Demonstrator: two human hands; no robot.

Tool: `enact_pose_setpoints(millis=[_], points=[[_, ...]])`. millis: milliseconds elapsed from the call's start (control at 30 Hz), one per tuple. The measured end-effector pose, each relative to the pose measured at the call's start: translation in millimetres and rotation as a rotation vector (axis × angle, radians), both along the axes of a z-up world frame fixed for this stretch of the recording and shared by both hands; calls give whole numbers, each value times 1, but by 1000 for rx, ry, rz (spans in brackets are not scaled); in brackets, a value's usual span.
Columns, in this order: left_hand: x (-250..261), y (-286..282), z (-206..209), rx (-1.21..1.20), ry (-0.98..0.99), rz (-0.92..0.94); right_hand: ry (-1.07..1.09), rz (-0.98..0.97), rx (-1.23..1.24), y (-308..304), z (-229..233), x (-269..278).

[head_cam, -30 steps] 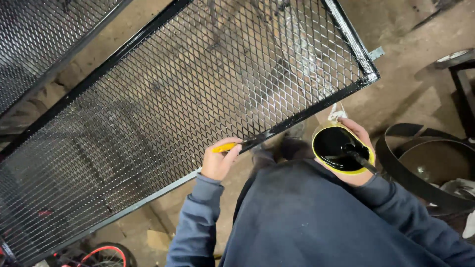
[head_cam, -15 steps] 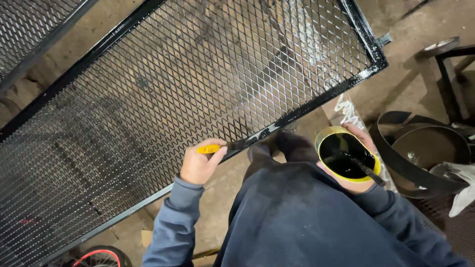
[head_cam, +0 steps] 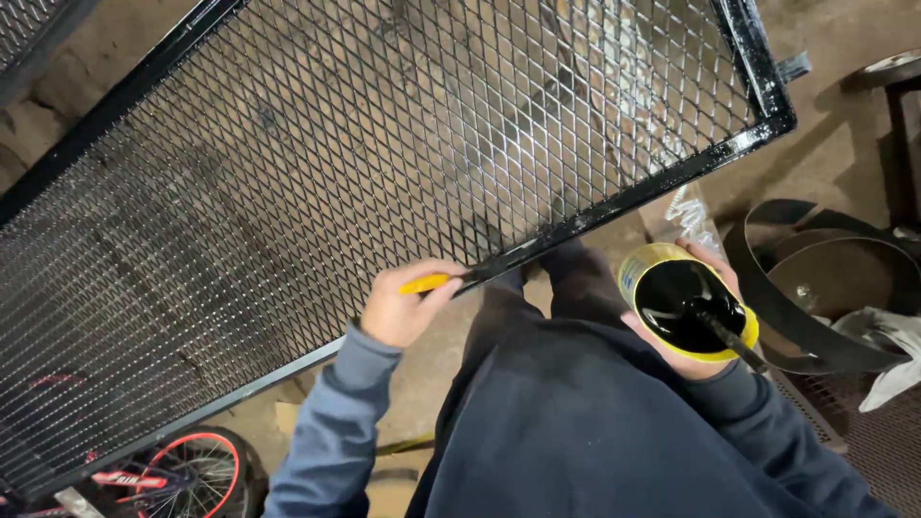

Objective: Painting the frame of a metal mesh sheet with a paintbrush and black paint.

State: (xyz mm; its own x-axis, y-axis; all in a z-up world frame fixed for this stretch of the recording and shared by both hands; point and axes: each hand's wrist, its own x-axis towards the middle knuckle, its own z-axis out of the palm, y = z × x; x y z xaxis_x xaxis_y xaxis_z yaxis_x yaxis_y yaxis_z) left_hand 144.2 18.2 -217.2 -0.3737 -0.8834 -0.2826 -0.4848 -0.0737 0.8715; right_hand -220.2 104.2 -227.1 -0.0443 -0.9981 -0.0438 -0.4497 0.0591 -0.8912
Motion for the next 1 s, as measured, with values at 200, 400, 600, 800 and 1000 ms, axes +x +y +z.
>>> enact_pose_setpoints(millis=[200, 400, 600, 800, 1000], points=[[-45, -10, -7, 177, 199, 309, 21, 51, -16, -18, -8, -13], [-28, 7, -10, 115, 13, 249, 40, 94, -39, -40, -8, -18], [12, 31, 7, 84, -188, 327, -24, 118, -12, -51, -15, -19], [-34, 22, -2, 152, 14, 417, -34, 174, -32, -63, -11, -17], [36, 39, 14, 161, -268, 342, -6, 201, -75, -69, -12, -19]])
